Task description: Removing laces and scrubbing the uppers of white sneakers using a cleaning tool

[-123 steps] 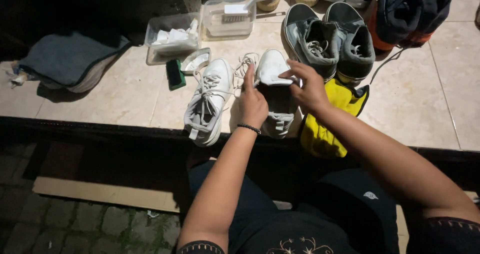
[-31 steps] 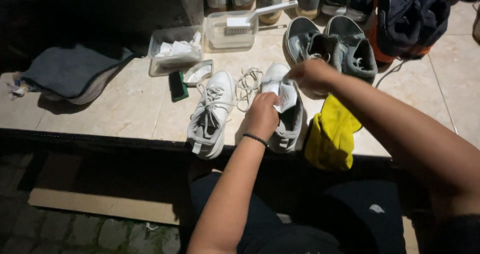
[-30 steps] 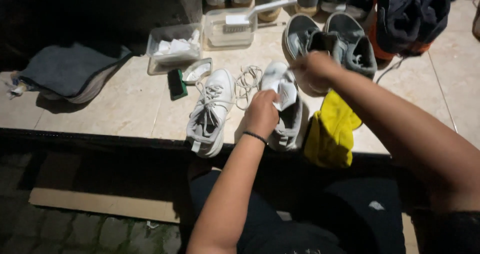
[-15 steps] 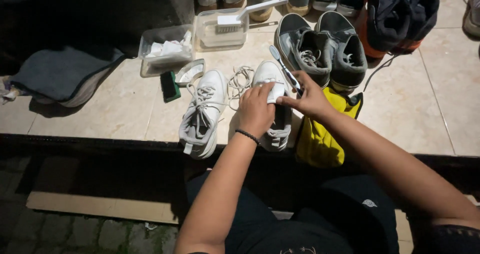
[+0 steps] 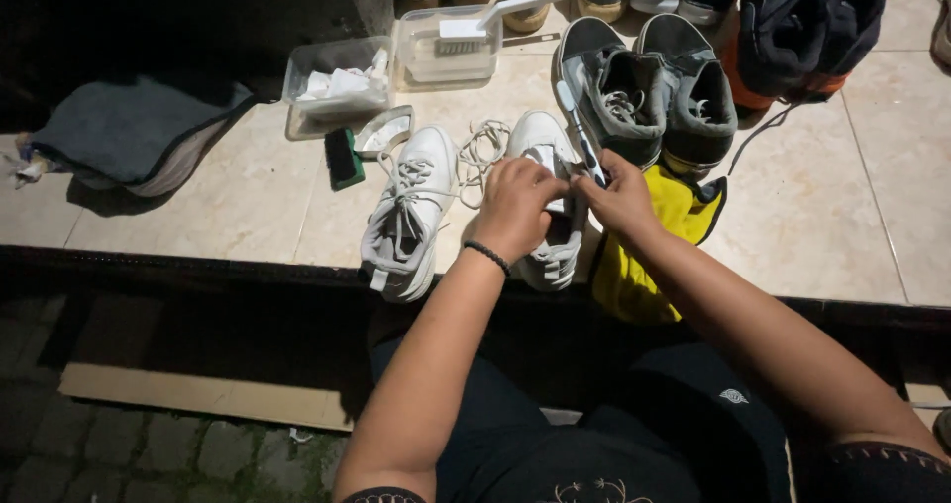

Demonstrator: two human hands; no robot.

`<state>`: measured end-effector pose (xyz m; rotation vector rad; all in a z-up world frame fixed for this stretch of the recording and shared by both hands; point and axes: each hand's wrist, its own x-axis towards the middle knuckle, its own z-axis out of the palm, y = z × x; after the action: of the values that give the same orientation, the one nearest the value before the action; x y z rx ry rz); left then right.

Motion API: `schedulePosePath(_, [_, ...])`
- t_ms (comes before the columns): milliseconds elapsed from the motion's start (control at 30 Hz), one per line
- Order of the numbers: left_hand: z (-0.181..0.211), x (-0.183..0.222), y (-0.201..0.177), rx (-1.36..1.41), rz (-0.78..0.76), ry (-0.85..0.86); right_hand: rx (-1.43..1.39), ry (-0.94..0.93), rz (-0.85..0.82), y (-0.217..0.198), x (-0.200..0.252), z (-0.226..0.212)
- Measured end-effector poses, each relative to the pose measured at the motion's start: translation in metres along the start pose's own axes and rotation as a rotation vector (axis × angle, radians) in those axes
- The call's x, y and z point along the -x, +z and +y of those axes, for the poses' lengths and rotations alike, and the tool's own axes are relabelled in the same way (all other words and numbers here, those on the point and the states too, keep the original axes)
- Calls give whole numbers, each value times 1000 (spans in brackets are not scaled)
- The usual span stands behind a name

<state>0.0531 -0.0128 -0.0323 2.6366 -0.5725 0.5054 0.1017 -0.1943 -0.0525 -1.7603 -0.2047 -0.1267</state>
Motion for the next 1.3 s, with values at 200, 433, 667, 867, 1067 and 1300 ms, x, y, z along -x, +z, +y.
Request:
schedulePosePath(200, [-4, 14, 10, 312, 111, -382, -2, -55, -57, -6, 2, -21])
schedulePosePath(433, [-7, 21, 26, 374, 442, -375, 299, -275, -290, 4, -10, 6])
schedulePosePath(667, [-4, 21, 44, 823, 557, -744, 198, -170, -394, -10, -4, -7])
schedulePosePath(867, [36, 14, -12, 483, 372, -616, -25, 94, -215, -35, -35, -4])
schedulePosePath(1067, [75, 10, -40, 190, -100, -436, 176, 123, -381, -37, -42, 16])
schedulePosePath(1300, [68, 20, -14, 126, -56, -369, 178, 201, -379, -25, -35, 41])
